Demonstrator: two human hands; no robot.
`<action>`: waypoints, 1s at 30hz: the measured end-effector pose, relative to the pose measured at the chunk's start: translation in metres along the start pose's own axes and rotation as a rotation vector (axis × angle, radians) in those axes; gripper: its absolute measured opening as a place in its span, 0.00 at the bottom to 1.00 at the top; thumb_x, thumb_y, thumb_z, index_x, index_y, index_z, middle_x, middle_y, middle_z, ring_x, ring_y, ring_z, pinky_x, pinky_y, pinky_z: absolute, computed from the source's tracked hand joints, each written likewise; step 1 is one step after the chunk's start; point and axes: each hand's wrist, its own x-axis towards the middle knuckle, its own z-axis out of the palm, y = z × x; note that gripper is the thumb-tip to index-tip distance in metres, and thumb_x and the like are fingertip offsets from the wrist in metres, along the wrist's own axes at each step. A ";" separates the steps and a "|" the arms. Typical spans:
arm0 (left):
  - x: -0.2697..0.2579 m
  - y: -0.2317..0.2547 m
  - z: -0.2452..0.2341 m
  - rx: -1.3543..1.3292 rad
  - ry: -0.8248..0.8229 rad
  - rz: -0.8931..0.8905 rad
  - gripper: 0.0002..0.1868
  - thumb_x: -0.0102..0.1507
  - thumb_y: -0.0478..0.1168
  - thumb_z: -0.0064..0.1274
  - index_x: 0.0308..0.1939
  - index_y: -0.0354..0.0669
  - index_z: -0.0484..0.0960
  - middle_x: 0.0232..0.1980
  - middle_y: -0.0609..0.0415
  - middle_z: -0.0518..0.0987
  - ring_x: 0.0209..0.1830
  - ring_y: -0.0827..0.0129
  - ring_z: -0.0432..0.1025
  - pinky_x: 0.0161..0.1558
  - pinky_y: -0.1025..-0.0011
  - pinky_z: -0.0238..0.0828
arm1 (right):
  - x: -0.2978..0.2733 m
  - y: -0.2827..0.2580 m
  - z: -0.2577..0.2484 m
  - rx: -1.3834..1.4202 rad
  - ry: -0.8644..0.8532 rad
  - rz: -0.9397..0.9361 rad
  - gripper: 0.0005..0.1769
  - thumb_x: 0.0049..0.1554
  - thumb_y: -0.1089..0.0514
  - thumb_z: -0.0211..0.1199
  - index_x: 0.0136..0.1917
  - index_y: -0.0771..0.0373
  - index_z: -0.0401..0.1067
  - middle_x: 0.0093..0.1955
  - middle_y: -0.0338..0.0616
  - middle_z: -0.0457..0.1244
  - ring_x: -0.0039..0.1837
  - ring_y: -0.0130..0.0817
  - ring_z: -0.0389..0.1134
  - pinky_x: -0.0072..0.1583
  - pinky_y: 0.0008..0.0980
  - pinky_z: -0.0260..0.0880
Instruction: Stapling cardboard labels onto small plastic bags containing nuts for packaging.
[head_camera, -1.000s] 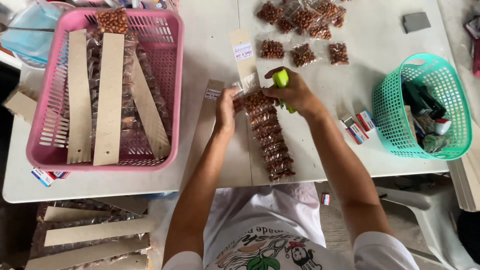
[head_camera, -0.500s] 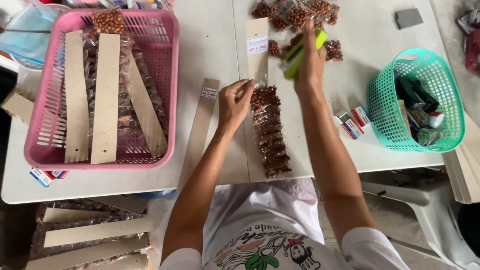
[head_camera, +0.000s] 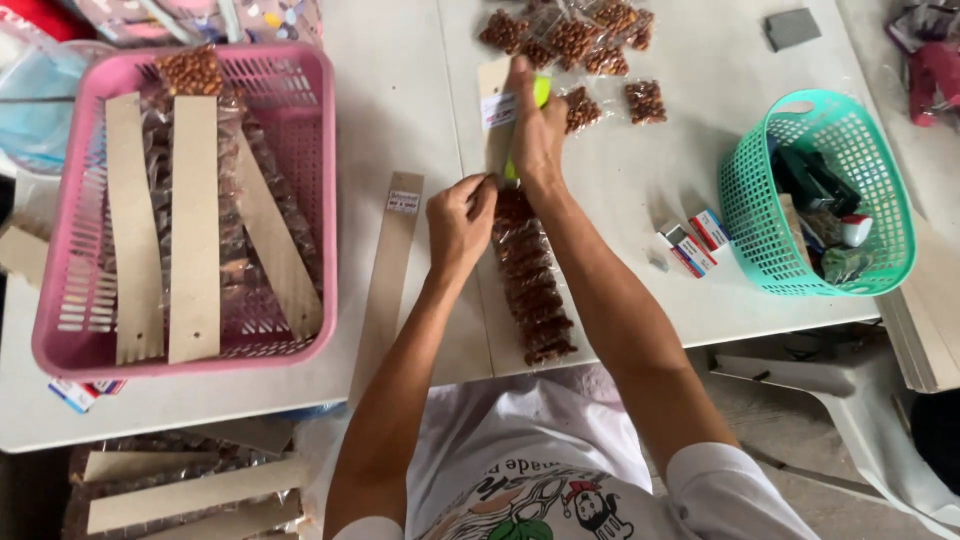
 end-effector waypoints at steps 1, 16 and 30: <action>0.000 -0.008 0.002 -0.053 -0.007 -0.094 0.10 0.67 0.38 0.50 0.40 0.38 0.86 0.29 0.55 0.81 0.24 0.72 0.72 0.28 0.73 0.69 | 0.004 0.003 -0.003 -0.096 -0.091 0.048 0.33 0.50 0.24 0.54 0.34 0.56 0.69 0.31 0.39 0.65 0.31 0.31 0.67 0.34 0.32 0.72; -0.016 -0.079 0.014 -0.440 0.067 -0.596 0.16 0.58 0.38 0.60 0.49 0.42 0.87 0.43 0.53 0.82 0.48 0.67 0.72 0.53 0.65 0.68 | 0.059 0.038 -0.146 -1.090 -0.393 0.248 0.23 0.42 0.52 0.80 0.49 0.62 0.77 0.36 0.51 0.67 0.31 0.39 0.68 0.33 0.35 0.68; -0.014 -0.091 0.013 -0.409 0.046 -0.384 0.13 0.69 0.49 0.57 0.41 0.44 0.89 0.38 0.48 0.85 0.44 0.62 0.79 0.50 0.61 0.76 | -0.047 -0.053 -0.070 -0.644 -0.708 0.305 0.21 0.43 0.54 0.85 0.39 0.67 0.75 0.31 0.48 0.66 0.30 0.33 0.67 0.32 0.30 0.71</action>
